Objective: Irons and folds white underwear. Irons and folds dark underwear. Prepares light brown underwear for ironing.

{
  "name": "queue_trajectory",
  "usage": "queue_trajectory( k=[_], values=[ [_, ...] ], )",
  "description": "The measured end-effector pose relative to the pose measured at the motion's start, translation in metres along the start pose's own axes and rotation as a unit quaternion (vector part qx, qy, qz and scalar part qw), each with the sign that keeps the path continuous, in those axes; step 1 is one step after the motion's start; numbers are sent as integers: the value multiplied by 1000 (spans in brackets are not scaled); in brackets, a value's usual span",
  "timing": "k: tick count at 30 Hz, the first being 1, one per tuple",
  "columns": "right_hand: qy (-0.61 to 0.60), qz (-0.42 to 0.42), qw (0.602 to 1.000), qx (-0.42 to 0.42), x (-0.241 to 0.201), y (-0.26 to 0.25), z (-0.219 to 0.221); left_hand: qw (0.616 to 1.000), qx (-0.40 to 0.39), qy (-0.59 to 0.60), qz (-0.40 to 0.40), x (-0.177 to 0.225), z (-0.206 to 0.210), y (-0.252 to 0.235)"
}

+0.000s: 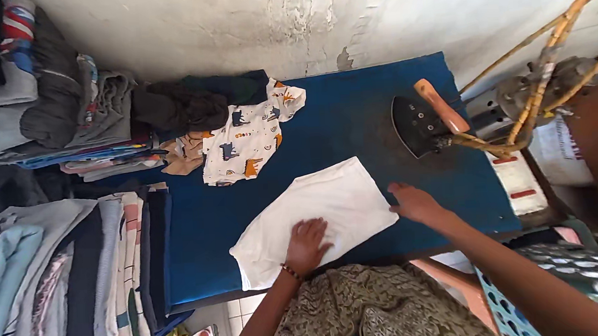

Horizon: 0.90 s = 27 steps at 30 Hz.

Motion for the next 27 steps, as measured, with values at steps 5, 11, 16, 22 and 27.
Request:
queue_trajectory(
  k=[5, 11, 16, 22, 27],
  values=[
    [-48, -170, 964, 198, -21, -96, -30, 951, -6, -10, -308, -55, -55, -85],
    [15, -200, 952, 233, -48, -133, -55, 941, 74, -55, -324, -68, -56, -111],
    [90, -343, 882, 310, -52, -81, 35, 978, 83, -122, -148, -72, -33, -34],
    [98, -312, 918, 224, -5, -73, -4, 961, 25, -140, -237, -132, -71, -23],
    [70, -48, 926, 368, 105, -47, -173, 889, -22, -21, -456, -147, -108, 25]
  ],
)
Point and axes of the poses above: each hand's wrist, its own y-axis away from the middle knuckle, its own z-axis out of the palm, x = y × z, the point moved 6 cm from there along -y, towards the middle knuckle, and after that the axes turned 15 degrees about -z, right-handed, at the moved point
